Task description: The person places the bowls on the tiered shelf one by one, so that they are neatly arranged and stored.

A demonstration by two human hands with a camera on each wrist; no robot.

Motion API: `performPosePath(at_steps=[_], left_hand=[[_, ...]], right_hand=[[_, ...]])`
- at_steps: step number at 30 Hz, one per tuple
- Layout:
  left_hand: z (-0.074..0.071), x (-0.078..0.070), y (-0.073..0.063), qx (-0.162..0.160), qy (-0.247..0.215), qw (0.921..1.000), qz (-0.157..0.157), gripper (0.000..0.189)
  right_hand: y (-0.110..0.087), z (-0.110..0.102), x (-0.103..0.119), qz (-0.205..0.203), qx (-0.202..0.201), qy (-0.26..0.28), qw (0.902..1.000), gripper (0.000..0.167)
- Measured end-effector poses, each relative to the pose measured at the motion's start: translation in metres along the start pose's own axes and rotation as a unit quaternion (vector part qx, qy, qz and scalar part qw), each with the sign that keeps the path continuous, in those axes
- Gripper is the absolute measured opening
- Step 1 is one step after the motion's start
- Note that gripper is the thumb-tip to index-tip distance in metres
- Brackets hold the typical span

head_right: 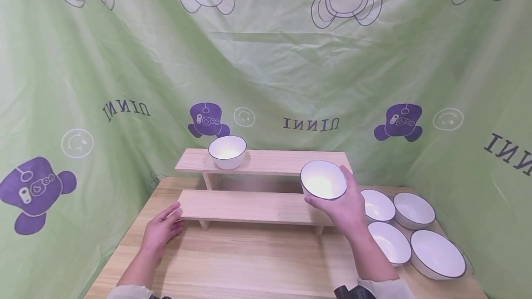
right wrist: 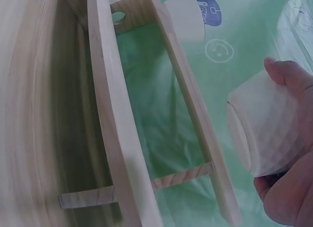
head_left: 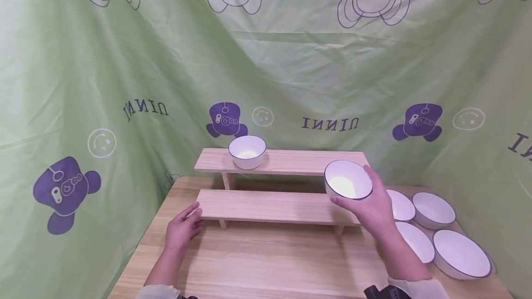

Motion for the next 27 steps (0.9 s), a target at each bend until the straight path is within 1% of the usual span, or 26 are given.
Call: performPosePath(at_steps=[8, 11, 15, 27], left_hand=[[0.0, -0.001, -0.002, -0.001, 0.006, 1.0, -0.001, 0.06], [0.0, -0.001, -0.003, -0.002, 0.003, 1.0, 0.0, 0.059], [0.001, -0.001, -0.004, 0.0, -0.001, 1.0, -0.001, 0.059], [0.0, -0.003, -0.004, -0.006, -0.001, 1.0, -0.001, 0.058]], right_hand=[[0.009, 0.009, 0.006, -0.002, 0.015, 0.004, 0.9999, 0.134], [0.012, 0.012, 0.009, -0.015, 0.02, 0.009, 0.9996, 0.133], [0.016, 0.017, 0.012, -0.022, 0.028, 0.012, 0.9993, 0.134], [0.027, 0.034, 0.021, -0.013, 0.045, 0.004, 0.9989, 0.137]])
Point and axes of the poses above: each hand's wrist, its own y-axis towards the middle knuckle, its own z-axis out of the palm, x = y × z, the point moved 3 cm from there along y, towards the middle knuckle, and after that the axes turned 1 degree about x, right-handed, at the moved point
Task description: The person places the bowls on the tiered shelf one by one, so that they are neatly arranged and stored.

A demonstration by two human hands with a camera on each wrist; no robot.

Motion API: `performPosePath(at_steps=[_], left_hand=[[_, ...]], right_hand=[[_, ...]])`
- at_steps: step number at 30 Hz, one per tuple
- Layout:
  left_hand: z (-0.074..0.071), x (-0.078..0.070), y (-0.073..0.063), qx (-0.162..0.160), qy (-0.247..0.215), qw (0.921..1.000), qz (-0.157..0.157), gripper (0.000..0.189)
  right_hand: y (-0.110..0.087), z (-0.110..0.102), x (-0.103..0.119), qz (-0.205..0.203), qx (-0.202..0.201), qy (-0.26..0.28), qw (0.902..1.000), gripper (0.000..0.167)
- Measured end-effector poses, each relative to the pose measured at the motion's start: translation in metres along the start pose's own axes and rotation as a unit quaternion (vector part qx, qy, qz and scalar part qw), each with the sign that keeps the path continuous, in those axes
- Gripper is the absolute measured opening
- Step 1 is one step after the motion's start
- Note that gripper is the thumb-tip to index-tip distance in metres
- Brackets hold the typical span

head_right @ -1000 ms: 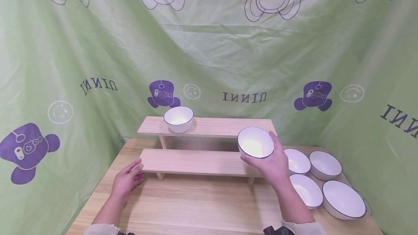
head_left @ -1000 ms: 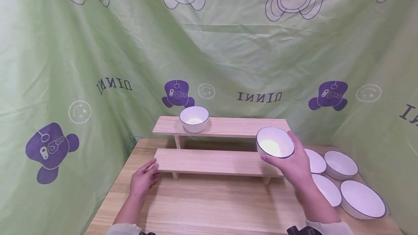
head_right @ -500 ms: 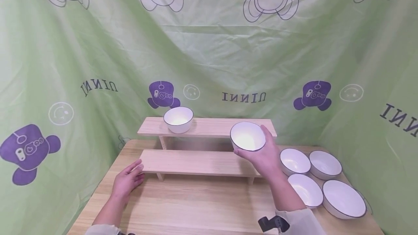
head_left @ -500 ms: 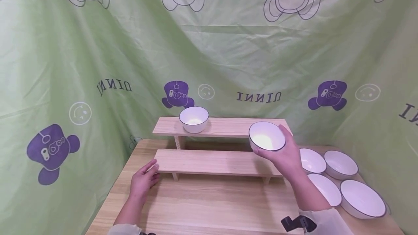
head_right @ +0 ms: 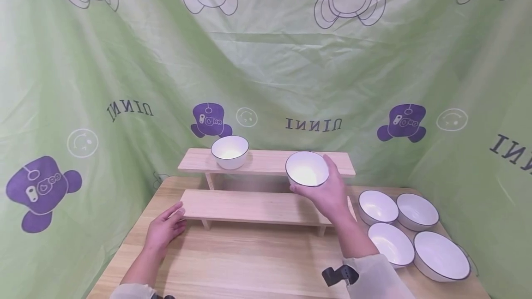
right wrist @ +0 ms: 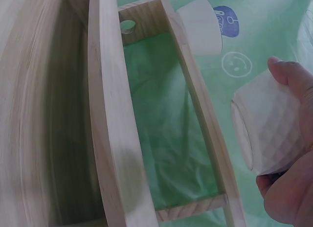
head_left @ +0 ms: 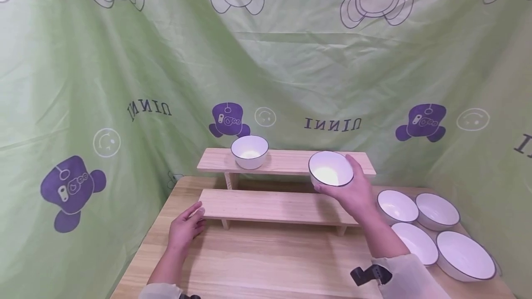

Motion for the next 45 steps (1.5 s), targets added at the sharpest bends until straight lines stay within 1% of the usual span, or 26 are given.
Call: performPosePath(at_steps=[6, 11, 15, 20, 28, 38, 45], left_hand=[[0.0, 0.001, 0.001, 0.0, -0.001, 1.0, -0.001, 0.056], [0.0, 0.002, 0.001, 0.003, -0.001, 1.0, -0.002, 0.056], [-0.001, 0.001, 0.002, 0.005, -0.003, 1.0, -0.001, 0.057], [-0.001, 0.0, 0.001, 0.001, -0.003, 1.0, 0.001, 0.056], [0.001, 0.001, 0.0, 0.001, -0.002, 1.0, 0.001, 0.053], [-0.002, 0.002, 0.001, 0.001, -0.008, 1.0, 0.001, 0.059], [0.0, 0.002, 0.0, 0.0, -0.009, 1.0, 0.002, 0.059]], right_hand=[[0.007, 0.011, -0.002, -0.008, 0.006, 0.007, 0.9999, 0.134], [0.013, 0.019, -0.002, -0.014, 0.003, 0.025, 0.9996, 0.131], [0.017, 0.024, -0.001, -0.013, 0.003, 0.032, 0.9994, 0.131], [0.022, 0.029, 0.001, -0.006, 0.005, 0.025, 0.9997, 0.133], [0.027, 0.04, 0.004, 0.008, 0.013, 0.028, 0.9995, 0.135], [0.037, 0.053, 0.012, 0.008, 0.016, 0.026, 0.9995, 0.135], [0.044, 0.06, 0.018, 0.008, 0.024, 0.039, 0.9989, 0.135]])
Point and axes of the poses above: each hand's wrist, its own y-axis towards the middle knuckle, its own z-axis out of the palm, x = y × z, the point moved 3 cm from there along y, towards the middle knuckle, and after that the axes turned 1 degree about x, right-handed, at the moved point
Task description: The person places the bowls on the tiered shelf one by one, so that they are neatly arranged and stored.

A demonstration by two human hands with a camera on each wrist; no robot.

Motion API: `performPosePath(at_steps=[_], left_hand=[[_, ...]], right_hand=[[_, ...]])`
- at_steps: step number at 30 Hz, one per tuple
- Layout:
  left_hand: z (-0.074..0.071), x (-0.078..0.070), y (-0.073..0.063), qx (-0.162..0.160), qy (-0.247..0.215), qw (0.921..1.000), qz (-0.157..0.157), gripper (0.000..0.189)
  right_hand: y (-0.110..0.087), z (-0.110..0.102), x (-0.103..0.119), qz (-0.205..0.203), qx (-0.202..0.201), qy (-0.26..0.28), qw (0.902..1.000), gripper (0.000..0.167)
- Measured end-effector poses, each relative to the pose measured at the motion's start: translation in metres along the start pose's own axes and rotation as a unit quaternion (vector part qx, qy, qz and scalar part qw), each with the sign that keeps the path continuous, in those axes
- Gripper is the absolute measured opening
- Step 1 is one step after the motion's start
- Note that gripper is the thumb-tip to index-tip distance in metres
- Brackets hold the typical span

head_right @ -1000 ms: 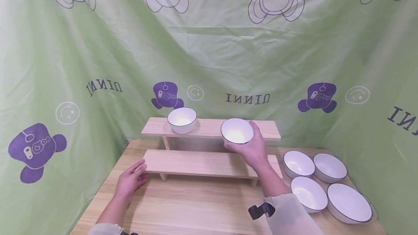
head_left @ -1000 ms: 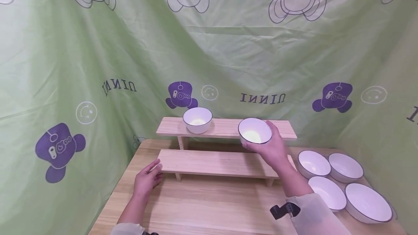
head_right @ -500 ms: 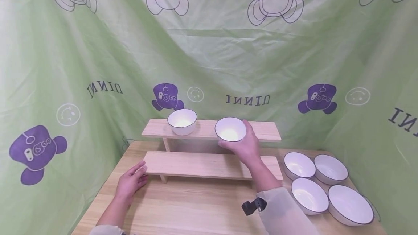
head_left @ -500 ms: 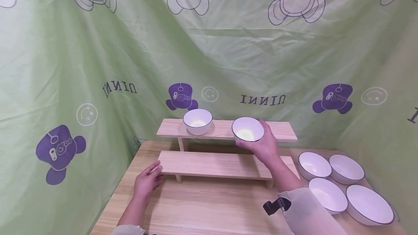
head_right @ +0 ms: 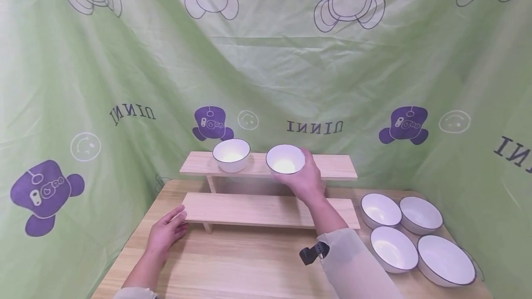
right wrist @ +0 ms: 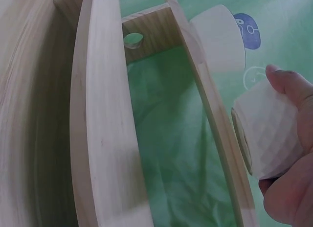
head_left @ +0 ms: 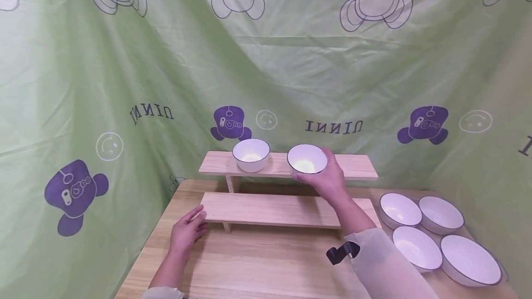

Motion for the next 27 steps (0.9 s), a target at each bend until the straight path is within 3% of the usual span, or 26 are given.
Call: performPosePath(at_steps=[12, 27], left_hand=[[0.001, 0.0, 0.0, -0.001, 0.003, 1.0, -0.002, 0.059], [-0.001, 0.0, -0.002, 0.002, 0.002, 1.0, 0.001, 0.06]], right_hand=[[0.009, 0.018, 0.008, -0.013, 0.001, 0.01, 0.9999, 0.133], [0.022, 0.037, 0.02, 0.002, 0.003, 0.003, 1.0, 0.13]])
Point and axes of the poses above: each hand's wrist, its own y-axis towards the middle knuckle, its own z-axis out of the palm, x = y × z, the point moved 3 cm from there along y, towards the middle knuckle, and after that the axes turned 1 degree about x, right-handed, at the moved point
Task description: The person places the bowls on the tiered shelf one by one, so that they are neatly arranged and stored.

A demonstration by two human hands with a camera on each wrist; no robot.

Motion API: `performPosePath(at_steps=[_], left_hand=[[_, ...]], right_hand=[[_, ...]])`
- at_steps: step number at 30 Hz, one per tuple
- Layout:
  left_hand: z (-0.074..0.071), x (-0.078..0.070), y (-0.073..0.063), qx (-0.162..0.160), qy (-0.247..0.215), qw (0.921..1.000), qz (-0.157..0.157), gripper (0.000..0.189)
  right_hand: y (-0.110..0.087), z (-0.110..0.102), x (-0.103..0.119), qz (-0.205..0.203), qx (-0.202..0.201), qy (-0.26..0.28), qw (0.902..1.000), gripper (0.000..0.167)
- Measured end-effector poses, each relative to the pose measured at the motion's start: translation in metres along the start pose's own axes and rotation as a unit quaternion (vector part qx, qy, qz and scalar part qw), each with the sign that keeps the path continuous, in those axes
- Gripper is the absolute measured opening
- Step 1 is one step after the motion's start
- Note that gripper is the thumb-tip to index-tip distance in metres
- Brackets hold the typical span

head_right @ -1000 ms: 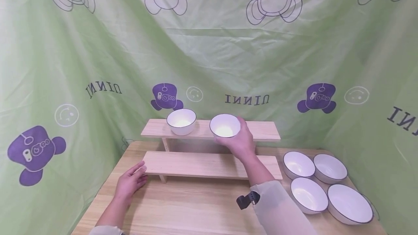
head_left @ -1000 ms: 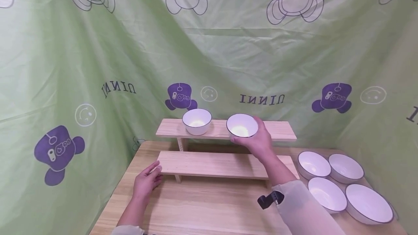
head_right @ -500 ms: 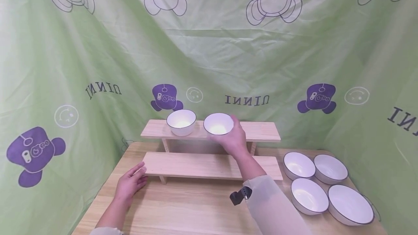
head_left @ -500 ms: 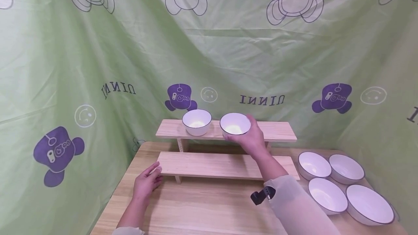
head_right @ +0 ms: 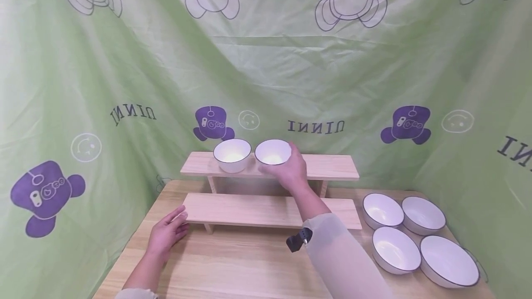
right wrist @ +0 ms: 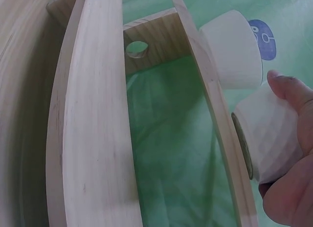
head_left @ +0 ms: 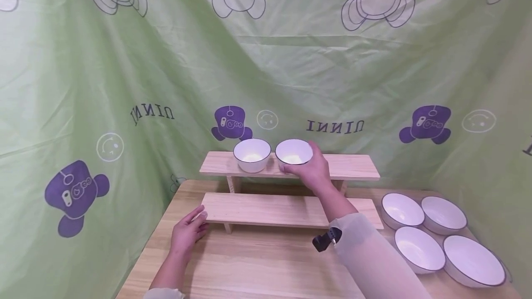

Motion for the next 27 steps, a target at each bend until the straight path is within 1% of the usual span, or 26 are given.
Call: performPosePath(at_steps=[7, 16, 27], left_hand=[[0.0023, 0.0007, 0.0041, 0.002, 0.0, 1.0, 0.001, 0.058], [0.0013, 0.005, 0.0038, 0.0, -0.002, 1.0, -0.002, 0.06], [0.0015, 0.0022, 0.0046, 0.001, -0.005, 1.0, 0.0, 0.058]], right_hand=[[0.0059, -0.0011, -0.0002, 0.003, -0.006, 0.001, 1.0, 0.13], [0.0096, 0.002, -0.0067, 0.009, -0.004, 0.003, 1.0, 0.13], [0.0082, 0.0013, -0.0058, -0.004, 0.019, 0.009, 0.9998, 0.132]])
Point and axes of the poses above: each hand's wrist, its own y-axis towards the middle knuckle, its own z-axis out of the palm, x = y × z, the point moved 3 cm from there along y, towards the middle knuckle, and after that the axes turned 1 degree about x, right-handed, at the moved point
